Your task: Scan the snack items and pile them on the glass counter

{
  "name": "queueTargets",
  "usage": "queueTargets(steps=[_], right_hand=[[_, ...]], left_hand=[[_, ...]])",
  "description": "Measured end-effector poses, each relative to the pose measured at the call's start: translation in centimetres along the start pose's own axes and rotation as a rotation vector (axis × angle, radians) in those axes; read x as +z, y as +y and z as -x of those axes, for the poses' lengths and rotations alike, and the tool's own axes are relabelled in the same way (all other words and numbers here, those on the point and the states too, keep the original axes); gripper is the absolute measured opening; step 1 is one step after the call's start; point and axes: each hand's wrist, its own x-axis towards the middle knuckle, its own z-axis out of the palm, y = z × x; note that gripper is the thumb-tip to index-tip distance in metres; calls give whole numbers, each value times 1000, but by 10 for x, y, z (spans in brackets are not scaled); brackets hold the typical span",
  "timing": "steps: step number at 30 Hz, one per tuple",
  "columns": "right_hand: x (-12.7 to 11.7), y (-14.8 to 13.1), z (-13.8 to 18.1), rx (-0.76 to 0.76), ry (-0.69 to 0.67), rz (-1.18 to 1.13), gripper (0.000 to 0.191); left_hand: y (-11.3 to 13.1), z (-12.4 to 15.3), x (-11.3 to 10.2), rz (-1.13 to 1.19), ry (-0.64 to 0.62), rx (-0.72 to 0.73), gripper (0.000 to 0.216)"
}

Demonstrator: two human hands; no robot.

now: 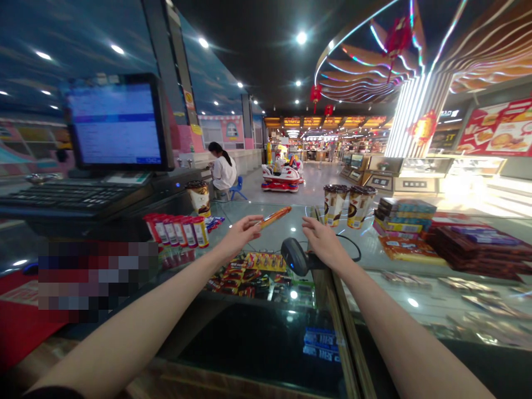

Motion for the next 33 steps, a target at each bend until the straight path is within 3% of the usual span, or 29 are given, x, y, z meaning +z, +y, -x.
queueTargets(steps=[3,8,15,22,26,29,33], right_hand=[[3,2,-2,37,41,-76,54],[7,4,-6,72,56,-229,65],[1,-3,-10,174,14,-491,43],[0,-10,-8,182,96,-764,46],[-1,-9,-8,204,136,-746,47],[1,-7,-8,198,135,-692,47],[4,-5,-8,184,117,-651,50]], left_hand=[[2,2,7,-218,22,240,34],[4,10,13,-526,-23,470,36],[11,16,19,-655,-172,711,36],[7,12,25,-576,-87,565,54],[-5,2,25,-203,-54,263,79],[-9,-4,22,37,-81,45,58],[-8,-4,20,101,-110,-46,44]])
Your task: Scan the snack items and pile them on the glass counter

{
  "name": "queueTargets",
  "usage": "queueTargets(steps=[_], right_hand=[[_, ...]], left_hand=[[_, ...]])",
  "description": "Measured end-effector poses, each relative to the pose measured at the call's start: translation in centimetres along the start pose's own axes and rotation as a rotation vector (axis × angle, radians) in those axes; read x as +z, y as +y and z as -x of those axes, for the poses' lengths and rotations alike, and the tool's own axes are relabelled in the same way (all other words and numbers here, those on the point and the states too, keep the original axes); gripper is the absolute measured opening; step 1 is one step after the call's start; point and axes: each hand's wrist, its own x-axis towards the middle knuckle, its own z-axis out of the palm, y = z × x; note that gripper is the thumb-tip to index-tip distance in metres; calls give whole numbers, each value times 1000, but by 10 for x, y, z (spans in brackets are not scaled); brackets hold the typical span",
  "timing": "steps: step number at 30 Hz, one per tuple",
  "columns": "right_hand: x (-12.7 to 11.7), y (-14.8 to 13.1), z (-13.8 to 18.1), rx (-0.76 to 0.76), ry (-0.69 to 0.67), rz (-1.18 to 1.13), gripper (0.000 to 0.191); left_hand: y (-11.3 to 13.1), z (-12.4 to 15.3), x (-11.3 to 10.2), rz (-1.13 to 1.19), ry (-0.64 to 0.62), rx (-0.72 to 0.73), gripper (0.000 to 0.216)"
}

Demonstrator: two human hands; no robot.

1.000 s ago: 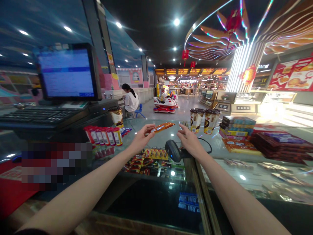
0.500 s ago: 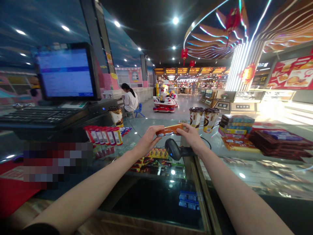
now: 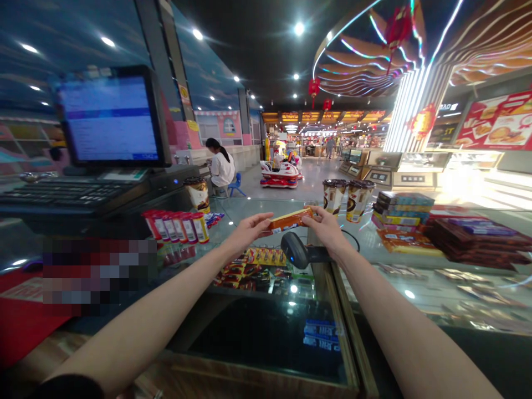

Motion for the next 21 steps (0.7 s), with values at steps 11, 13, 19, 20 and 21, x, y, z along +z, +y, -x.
queueTargets(steps=[11,13,19,20,21], right_hand=[[2,6,-4,-15,-1,84,53],[3,8,-6,-37,-11,104,52],[0,9,-10,-85,-73,295,58],[-2,9,-11,-95,-68,318,60],[-6,8,-11,-108,-64,344,60]], left_hand=[[-2,2,-3,-57,-79,-67,48],[-3,2,-2,-10,-71,-74,49],[-5,0,-3,70,14,-76,47],[-5,0,-4,74,34,-66,46],[-6,-1,-6,78,55,-60,46]])
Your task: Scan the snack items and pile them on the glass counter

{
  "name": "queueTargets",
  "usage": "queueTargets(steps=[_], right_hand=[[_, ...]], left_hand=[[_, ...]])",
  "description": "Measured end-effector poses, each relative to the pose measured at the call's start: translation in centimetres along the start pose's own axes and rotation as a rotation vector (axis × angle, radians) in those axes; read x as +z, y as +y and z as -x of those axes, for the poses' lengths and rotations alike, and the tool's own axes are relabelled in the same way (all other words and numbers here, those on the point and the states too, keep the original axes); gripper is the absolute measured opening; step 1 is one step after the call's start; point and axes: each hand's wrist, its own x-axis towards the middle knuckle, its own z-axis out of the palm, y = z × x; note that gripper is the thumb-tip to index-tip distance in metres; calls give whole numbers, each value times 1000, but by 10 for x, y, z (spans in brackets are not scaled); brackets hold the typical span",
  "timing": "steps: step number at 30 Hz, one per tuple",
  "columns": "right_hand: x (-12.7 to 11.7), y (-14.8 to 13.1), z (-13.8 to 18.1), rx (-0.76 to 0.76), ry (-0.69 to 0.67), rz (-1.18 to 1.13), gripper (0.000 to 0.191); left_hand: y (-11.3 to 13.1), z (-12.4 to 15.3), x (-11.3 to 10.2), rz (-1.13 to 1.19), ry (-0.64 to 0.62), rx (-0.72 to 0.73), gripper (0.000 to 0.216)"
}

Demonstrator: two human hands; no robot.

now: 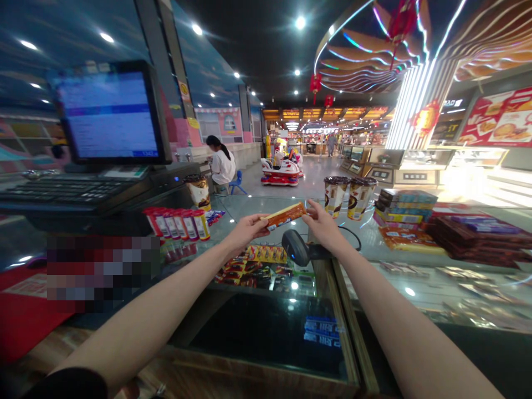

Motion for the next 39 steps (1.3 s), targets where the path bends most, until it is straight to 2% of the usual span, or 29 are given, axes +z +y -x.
queueTargets(steps=[3,6,10,13,16,20,23,27,31,39], right_hand=[[-15,-2,3,-38,-61,109,49],[-32,-10,12,-53,-298,198,38],[-49,-16,25,61,-586,163,54],[-54,-15,30,97,-671,210,66],[-52,-14,32,80,-684,302,66],[-47,-14,34,71,-690,350,56],[-44,-11,35,62,-670,346,53],[-39,-12,35,-5,-601,358,57],[-31,-25,37,-57,-553,348,49],[-12,-43,44,-120,-551,308,43]], left_hand=[[-2,-3,-7,9,58,-4,46],[-4,-6,-15,3,122,-25,43],[-6,-9,-25,-27,209,-38,38],[-6,-10,-31,-95,275,-19,36],[-5,-10,-36,-156,340,-6,35],[-3,-10,-39,-170,390,19,34],[-3,-11,-40,-142,398,14,34],[-6,-14,-39,-96,404,-36,35],[-7,-16,-39,-42,415,-63,36],[-9,-15,-37,-55,391,-55,41]])
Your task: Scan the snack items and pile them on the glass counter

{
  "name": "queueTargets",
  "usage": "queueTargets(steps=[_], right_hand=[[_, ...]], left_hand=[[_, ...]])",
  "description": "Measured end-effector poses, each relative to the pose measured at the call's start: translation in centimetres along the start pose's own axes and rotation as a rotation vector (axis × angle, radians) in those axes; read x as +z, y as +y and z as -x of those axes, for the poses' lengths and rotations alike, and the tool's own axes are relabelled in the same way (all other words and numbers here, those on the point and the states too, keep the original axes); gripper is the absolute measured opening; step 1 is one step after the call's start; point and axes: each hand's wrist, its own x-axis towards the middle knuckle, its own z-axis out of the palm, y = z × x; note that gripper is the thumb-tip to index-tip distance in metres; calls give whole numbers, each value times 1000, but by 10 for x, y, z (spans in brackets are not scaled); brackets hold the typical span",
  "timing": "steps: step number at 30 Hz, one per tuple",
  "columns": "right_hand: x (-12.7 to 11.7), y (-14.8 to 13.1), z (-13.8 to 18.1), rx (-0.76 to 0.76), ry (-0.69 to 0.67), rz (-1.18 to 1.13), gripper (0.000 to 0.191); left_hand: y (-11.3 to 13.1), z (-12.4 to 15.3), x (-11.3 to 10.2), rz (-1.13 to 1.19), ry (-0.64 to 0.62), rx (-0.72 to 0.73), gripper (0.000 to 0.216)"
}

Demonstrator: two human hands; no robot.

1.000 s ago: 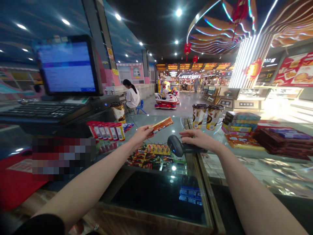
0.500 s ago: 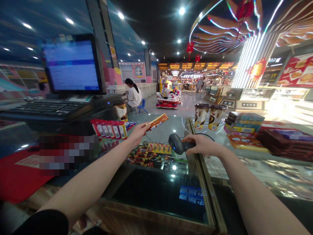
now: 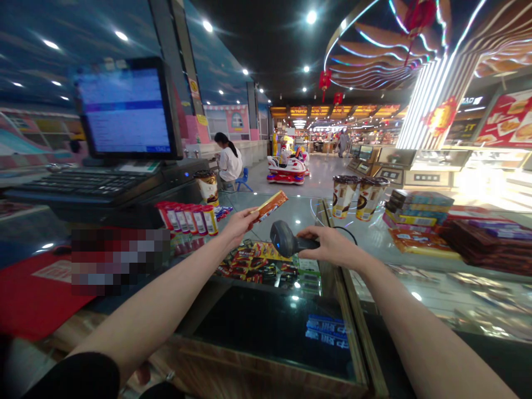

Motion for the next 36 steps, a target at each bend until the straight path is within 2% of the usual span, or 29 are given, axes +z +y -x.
queueTargets(steps=[8,15,23,29,36], right_hand=[[10,-4,-5,-22,-18,-12,43],[9,-8,-4,-30,-27,-16,42],[9,-4,-5,-16,-31,-15,43],[8,-5,-4,-24,-19,-2,44],[9,2,-3,-2,-52,10,44]], left_hand=[[-3,0,1,-10,-21,21,43],[-1,1,2,-3,-33,6,37],[2,4,2,2,-65,7,41],[2,3,2,-12,-20,0,37],[-2,0,0,-9,-32,20,41]])
